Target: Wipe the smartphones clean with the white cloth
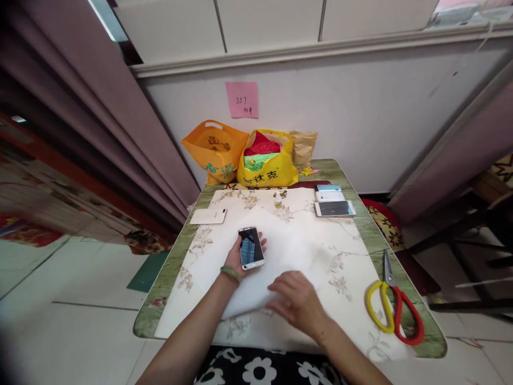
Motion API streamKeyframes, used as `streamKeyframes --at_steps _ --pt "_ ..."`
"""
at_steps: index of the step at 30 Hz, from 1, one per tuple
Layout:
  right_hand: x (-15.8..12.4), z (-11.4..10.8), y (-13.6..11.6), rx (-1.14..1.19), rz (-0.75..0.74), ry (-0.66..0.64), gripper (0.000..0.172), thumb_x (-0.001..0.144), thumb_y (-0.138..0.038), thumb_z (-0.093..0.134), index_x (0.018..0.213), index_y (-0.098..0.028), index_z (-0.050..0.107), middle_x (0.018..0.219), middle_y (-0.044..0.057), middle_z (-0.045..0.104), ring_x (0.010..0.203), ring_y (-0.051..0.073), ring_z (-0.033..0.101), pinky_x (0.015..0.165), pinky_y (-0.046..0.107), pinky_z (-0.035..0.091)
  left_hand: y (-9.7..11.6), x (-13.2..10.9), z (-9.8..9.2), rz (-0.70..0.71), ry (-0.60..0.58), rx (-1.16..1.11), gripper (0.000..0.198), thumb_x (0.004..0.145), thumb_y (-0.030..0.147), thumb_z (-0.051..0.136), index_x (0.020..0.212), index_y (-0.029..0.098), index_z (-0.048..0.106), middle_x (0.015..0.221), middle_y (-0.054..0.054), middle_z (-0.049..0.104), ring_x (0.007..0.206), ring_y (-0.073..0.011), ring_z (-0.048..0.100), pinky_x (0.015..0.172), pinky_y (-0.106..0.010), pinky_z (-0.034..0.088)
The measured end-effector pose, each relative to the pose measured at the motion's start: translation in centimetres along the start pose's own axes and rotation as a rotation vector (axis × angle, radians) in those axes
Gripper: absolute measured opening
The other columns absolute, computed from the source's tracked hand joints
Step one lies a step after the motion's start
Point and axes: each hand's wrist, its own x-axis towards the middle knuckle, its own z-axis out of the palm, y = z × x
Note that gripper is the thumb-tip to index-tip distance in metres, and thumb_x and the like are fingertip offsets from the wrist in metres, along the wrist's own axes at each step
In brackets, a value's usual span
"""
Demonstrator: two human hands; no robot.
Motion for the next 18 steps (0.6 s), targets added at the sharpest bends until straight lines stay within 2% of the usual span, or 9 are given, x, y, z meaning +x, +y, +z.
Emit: streamKeyframes --at_steps 1,3,5,7,11,15,18 --pt "-0.1 1.0 -0.6 -0.019 -0.056 -0.137 0.021 0.084 -0.037 0.068 0.100 -0.025 0.066 0.093 0.006 0.068 0.086 0.021 0.061 0.078 0.037 0.048 -0.1 -0.1 0.0 0.004 0.005 0.000 0.056 0.090 0.049 0.047 0.136 0.017 0.046 0.138 -0.013 0.053 0.120 -0.0287 0.056 0.100 -0.046 0.045" --pt "-0.3 3.2 -1.3 -0.103 -0.061 -0.242 0.021 0.080 -0.041 0.071 0.093 -0.024 0.066 0.087 0.004 0.067 0.080 0.021 0.060 0.072 0.035 0.047 -0.2 -0.2 0.1 0.011 0.012 0.001 0.055 0.091 0.050 0.046 0.135 0.017 0.047 0.139 -0.013 0.053 0.120 -0.0282 0.056 0.100 -0.046 0.045" --pt "-0.6 4.8 -1.4 -0.194 -0.012 -0.243 0.019 0.081 -0.037 0.071 0.093 -0.023 0.065 0.091 0.005 0.067 0.083 0.021 0.060 0.072 0.034 0.048 -0.3 -0.3 0.1 0.020 0.008 0.002 0.055 0.091 0.051 0.045 0.134 0.017 0.048 0.138 -0.013 0.053 0.120 -0.0274 0.056 0.100 -0.045 0.045" --pt "-0.9 5.3 -1.1 -0.262 0.004 -0.191 0.015 0.085 -0.029 0.067 0.098 -0.022 0.064 0.100 0.007 0.067 0.091 0.022 0.060 0.078 0.035 0.049 -0.4 -0.3 0.0 0.025 0.000 0.003 0.055 0.091 0.052 0.044 0.134 0.018 0.048 0.138 -0.012 0.053 0.121 -0.0271 0.056 0.101 -0.046 0.045" --pt "-2.0 4.3 -0.3 -0.334 -0.133 -0.070 0.020 0.092 -0.015 0.054 0.107 -0.021 0.064 0.112 0.009 0.066 0.100 0.022 0.060 0.087 0.038 0.048 -0.5 -0.3 0.0 0.034 0.009 0.009 0.055 0.090 0.053 0.044 0.134 0.019 0.049 0.138 -0.012 0.053 0.121 -0.0284 0.055 0.101 -0.048 0.045" --pt "-2.8 3.0 -0.3 -0.335 -0.158 -0.003 0.020 0.091 -0.012 0.054 0.103 -0.022 0.066 0.100 0.006 0.070 0.087 0.020 0.063 0.080 0.036 0.049 -0.5 -0.2 -0.1 0.035 0.024 0.009 0.052 0.090 0.052 0.046 0.130 0.019 0.052 0.138 -0.011 0.054 0.124 -0.0288 0.053 0.100 -0.049 0.046" --pt "-2.9 1.9 -1.8 -0.270 -0.140 0.033 0.020 0.088 -0.012 0.058 0.103 -0.023 0.065 0.099 0.006 0.071 0.085 0.020 0.063 0.076 0.036 0.049 -0.5 -0.2 -0.2 0.043 0.017 0.020 0.052 0.090 0.053 0.045 0.127 0.018 0.055 0.138 -0.011 0.054 0.124 -0.0296 0.053 0.100 -0.049 0.046"
